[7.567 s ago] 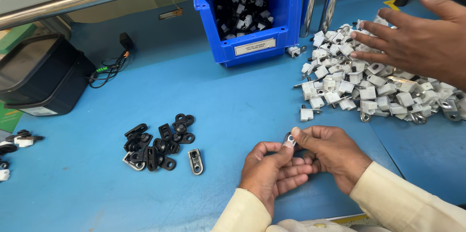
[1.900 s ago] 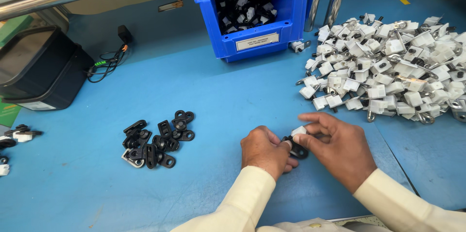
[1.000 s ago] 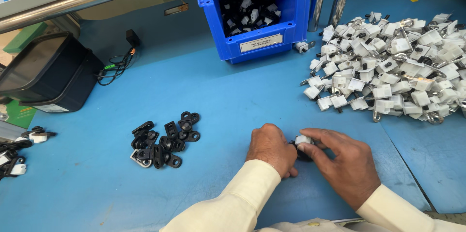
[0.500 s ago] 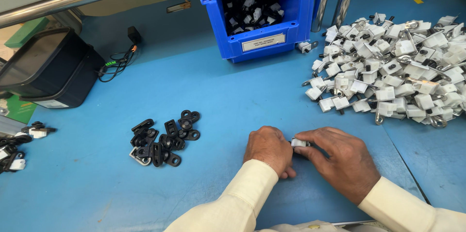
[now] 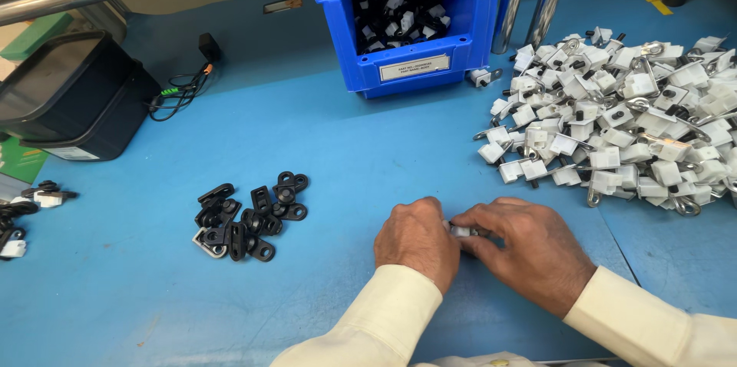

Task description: The person repeatedly picks a black plastic housing and a white connector with metal contacts, aligns them, and presses them together to form a single unit. The person places each assembled unit into a blue bin and continues the cycle with new parts from the table.

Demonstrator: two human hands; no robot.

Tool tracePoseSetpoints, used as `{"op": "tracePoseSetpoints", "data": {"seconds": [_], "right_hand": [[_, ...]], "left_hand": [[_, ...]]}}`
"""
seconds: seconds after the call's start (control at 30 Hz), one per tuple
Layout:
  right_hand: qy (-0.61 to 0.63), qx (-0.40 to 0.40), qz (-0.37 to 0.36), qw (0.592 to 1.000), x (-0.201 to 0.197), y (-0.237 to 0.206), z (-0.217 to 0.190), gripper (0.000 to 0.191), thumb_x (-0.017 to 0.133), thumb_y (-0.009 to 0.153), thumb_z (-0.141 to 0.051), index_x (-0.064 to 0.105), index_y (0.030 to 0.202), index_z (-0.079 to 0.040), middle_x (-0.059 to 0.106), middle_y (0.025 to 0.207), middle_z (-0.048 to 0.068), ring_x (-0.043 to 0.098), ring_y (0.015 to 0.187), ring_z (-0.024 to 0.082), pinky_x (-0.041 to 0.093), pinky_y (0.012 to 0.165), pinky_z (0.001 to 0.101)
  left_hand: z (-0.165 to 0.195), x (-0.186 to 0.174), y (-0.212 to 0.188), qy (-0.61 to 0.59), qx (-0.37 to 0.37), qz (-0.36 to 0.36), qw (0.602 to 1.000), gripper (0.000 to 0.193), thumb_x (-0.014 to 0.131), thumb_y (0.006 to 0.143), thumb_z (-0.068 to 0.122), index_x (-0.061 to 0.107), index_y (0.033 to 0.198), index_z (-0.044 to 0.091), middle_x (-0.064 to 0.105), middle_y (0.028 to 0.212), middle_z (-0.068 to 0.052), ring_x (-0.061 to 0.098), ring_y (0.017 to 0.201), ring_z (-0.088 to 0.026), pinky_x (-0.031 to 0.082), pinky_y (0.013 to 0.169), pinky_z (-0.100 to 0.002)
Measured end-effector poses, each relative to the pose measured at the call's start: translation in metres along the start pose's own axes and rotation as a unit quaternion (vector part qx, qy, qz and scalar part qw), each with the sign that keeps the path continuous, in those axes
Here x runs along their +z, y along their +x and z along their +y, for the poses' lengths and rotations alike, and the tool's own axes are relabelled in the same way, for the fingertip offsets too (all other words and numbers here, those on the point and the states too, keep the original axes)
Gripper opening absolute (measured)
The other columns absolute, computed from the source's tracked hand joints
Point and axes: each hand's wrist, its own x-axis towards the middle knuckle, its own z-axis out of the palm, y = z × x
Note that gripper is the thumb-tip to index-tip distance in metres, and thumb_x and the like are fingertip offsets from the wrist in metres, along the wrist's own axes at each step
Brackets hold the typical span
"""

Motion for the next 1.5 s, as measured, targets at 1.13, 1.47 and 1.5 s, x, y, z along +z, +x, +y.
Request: {"op": "tracePoseSetpoints", "data": {"seconds": [1.13,1.47,1.5], "right_hand": [[0.092,0.104,-0.048,0.989,0.002,0.028,0.007,0.032,0.083,0.08,-0.021,0.081,0.111,-0.014,0.082,0.089,0.009,0.079,0.074,0.017,0.062,0.072,0.0323],[0.038,0.099,-0.061,0.993,0.0,0.035,-0.005,0.027,0.08,0.081,-0.019,0.081,0.106,-0.011,0.08,0.084,0.013,0.079,0.074,0.024,0.062,0.073,0.0353],[0.08,0.109,-0.067,0.988,-0.003,0.038,-0.002,0.028,0.081,0.078,-0.018,0.08,0.104,-0.009,0.081,0.081,0.012,0.08,0.071,0.023,0.063,0.069,0.0348]], "left_hand": [[-0.008,0.012,-0.005,-0.338,-0.139,-0.025,0.93,0.021,0.065,0.097,0.013,0.071,0.086,-0.004,0.074,0.073,-0.014,0.076,0.057,-0.022,0.06,0.045,-0.029],[-0.005,0.013,-0.014,-0.322,-0.098,-0.011,0.942,0.014,0.069,0.093,0.01,0.07,0.085,-0.001,0.076,0.075,-0.013,0.076,0.058,-0.02,0.061,0.049,-0.031],[-0.004,0.013,-0.013,-0.327,-0.113,-0.033,0.938,0.016,0.07,0.094,0.011,0.069,0.085,-0.002,0.076,0.077,-0.013,0.077,0.06,-0.021,0.062,0.049,-0.031]]}}
